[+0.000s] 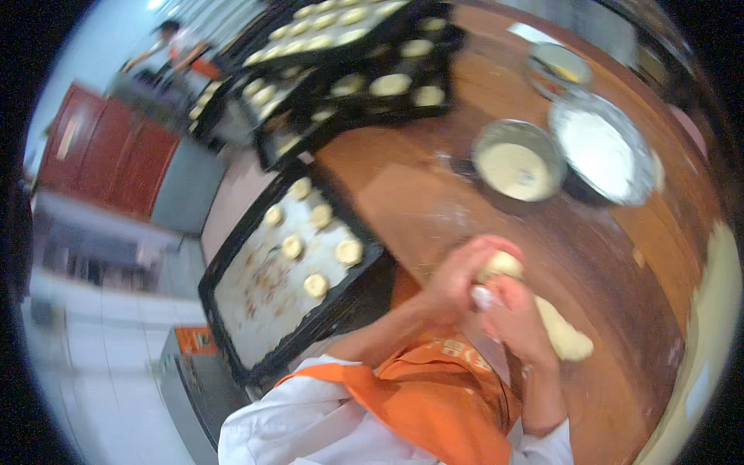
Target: The person shapes dough by rolling pieces of dough in their hands to form small balls, coats them in a bowl of topping, and places them onto a baking tray.
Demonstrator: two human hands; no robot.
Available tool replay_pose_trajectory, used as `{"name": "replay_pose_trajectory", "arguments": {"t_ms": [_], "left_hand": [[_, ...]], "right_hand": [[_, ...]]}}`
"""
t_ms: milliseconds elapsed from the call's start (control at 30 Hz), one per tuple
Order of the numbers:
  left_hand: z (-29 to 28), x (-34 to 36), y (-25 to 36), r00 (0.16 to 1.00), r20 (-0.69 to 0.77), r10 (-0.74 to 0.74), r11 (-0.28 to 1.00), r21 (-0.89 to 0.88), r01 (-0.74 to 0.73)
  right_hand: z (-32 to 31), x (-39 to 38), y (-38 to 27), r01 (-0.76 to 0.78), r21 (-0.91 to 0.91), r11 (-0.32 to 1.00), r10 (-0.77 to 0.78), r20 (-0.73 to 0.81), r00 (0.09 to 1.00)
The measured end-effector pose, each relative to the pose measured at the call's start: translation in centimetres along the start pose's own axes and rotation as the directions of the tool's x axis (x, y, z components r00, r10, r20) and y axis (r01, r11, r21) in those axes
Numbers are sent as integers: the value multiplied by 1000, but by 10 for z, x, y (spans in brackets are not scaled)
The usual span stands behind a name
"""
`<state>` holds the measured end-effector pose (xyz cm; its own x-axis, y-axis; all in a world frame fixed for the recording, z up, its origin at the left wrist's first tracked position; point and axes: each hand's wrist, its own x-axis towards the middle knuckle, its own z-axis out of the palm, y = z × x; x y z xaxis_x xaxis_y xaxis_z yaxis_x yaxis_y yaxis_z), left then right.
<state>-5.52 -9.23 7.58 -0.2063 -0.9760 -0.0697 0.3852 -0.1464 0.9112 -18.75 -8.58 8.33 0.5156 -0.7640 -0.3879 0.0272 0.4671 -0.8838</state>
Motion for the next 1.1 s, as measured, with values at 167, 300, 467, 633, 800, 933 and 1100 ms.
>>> {"name": "replay_pose_trajectory", "arguments": {"t_ms": [167,300,467,633,800,933,1100], "left_hand": [[-30,2,-13,997,69,-25,914,-403,51],[-85,-24,20,970,-243,23,904,-410,-124],[-228,-77,25,633,-717,293,952,156,-265],[-380,-170,45,313,-782,539,669,623,405],[-474,-213,44,-85,-775,627,699,511,500],[-511,-243,43,91,-761,642,460,478,749],[-510,-224,55,218,-767,603,424,540,727]], "right_hand": [[21,24,2,45,-40,998,-46,-12,999],[40,6,-15,208,-100,973,-201,76,977],[8,25,-4,259,-7,966,-257,-138,956],[-25,28,19,171,42,984,-154,-263,952],[-24,36,18,157,40,987,-136,-329,935],[-25,36,23,163,-6,987,-157,-306,939],[-23,19,16,114,-165,980,-172,-398,901]]}}
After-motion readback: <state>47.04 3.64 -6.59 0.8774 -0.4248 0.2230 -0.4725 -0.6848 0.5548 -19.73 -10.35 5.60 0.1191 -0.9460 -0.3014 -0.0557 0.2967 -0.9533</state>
